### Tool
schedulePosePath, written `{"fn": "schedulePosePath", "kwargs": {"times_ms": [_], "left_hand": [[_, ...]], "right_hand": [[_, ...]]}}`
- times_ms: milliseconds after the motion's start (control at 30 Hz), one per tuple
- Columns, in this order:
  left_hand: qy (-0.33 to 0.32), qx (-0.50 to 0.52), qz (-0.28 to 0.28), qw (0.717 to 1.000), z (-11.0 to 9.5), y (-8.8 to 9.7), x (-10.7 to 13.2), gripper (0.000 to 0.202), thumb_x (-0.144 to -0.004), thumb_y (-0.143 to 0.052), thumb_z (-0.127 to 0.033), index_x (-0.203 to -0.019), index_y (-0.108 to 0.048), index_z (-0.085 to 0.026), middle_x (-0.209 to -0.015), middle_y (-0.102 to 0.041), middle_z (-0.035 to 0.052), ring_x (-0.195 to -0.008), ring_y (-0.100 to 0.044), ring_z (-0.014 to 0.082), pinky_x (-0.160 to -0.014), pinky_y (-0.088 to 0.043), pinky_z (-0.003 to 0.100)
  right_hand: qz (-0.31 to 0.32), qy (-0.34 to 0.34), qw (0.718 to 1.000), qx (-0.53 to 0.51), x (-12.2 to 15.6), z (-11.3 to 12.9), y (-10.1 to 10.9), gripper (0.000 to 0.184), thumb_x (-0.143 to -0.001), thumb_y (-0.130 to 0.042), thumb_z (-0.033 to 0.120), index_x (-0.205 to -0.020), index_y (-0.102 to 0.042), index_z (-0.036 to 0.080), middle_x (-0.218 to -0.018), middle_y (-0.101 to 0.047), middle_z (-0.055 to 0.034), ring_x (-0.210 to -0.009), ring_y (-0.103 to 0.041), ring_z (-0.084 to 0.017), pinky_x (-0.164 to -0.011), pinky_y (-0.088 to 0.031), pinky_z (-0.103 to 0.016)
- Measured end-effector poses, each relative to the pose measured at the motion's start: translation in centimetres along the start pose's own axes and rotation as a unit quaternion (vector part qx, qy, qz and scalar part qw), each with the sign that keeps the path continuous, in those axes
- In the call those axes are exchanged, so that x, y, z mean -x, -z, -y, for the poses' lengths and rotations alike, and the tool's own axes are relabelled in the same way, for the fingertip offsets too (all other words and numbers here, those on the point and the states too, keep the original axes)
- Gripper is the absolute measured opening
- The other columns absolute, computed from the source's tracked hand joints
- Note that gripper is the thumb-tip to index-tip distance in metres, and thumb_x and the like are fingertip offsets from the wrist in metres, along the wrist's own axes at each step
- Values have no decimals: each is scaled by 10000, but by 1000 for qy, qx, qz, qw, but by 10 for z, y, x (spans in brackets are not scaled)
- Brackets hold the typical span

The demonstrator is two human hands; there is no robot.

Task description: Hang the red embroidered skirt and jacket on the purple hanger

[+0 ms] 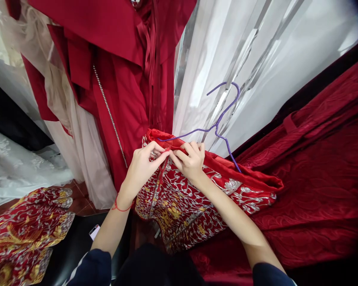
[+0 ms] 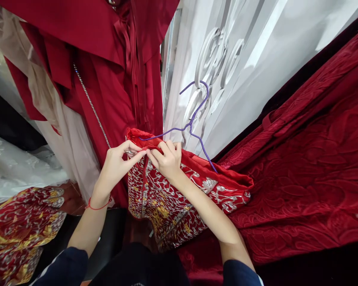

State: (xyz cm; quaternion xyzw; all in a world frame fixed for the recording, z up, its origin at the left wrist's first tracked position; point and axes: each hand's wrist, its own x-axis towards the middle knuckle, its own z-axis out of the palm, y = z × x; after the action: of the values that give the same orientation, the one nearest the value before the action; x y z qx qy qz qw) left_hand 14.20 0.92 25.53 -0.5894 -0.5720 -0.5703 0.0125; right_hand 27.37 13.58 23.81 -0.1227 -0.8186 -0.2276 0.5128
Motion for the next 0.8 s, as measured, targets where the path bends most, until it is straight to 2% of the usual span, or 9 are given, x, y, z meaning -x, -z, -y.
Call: {"fn": "schedulePosePath", "kwargs": {"times_ms": [133,267,400,633,800], "left_hand": [[35,51,19,998,4,3,3,202,-853,-692,-385,-811,-674,-188,-781,-719,4,-688,-641,138,-653,-496,236],[61,102,40,992,7,1,2,219,-835,-711,-399,-813,-692,-182,-802,-725,13,-711,-647,146,-682,-508,249],[82,155,69,982,9,-1,-2,246,-832,-711,-416,-780,-686,-177,-709,-684,5,-661,-626,141,-686,-511,266],[93,197,100,971,19,0,-5,244,-829,-718,-410,-782,-652,-179,-681,-658,-7,-630,-610,123,-663,-499,252],[43,133,62,988,26,8,-8,171,-863,-684,-353,-910,-675,-188,-771,-665,-2,-692,-597,120,-684,-474,241]], "right_hand": [[10,-30,999,-41,-2,6,3,270,-929,-622,332,-696,-711,229,-738,-578,-14,-742,-450,-164,-752,-251,-345],[48,-62,994,-83,-3,9,7,230,-941,-598,330,-801,-757,243,-829,-595,-32,-808,-476,-185,-775,-259,-353],[73,-68,990,-96,-3,8,10,184,-942,-587,306,-931,-759,243,-888,-603,-45,-841,-495,-197,-764,-265,-348],[4,-51,998,-42,-4,4,-1,206,-912,-641,356,-761,-726,245,-737,-558,-14,-740,-465,-172,-727,-253,-340],[-11,7,1000,7,-5,3,-3,280,-909,-622,316,-651,-582,213,-692,-538,-1,-691,-422,-159,-710,-246,-334]]}}
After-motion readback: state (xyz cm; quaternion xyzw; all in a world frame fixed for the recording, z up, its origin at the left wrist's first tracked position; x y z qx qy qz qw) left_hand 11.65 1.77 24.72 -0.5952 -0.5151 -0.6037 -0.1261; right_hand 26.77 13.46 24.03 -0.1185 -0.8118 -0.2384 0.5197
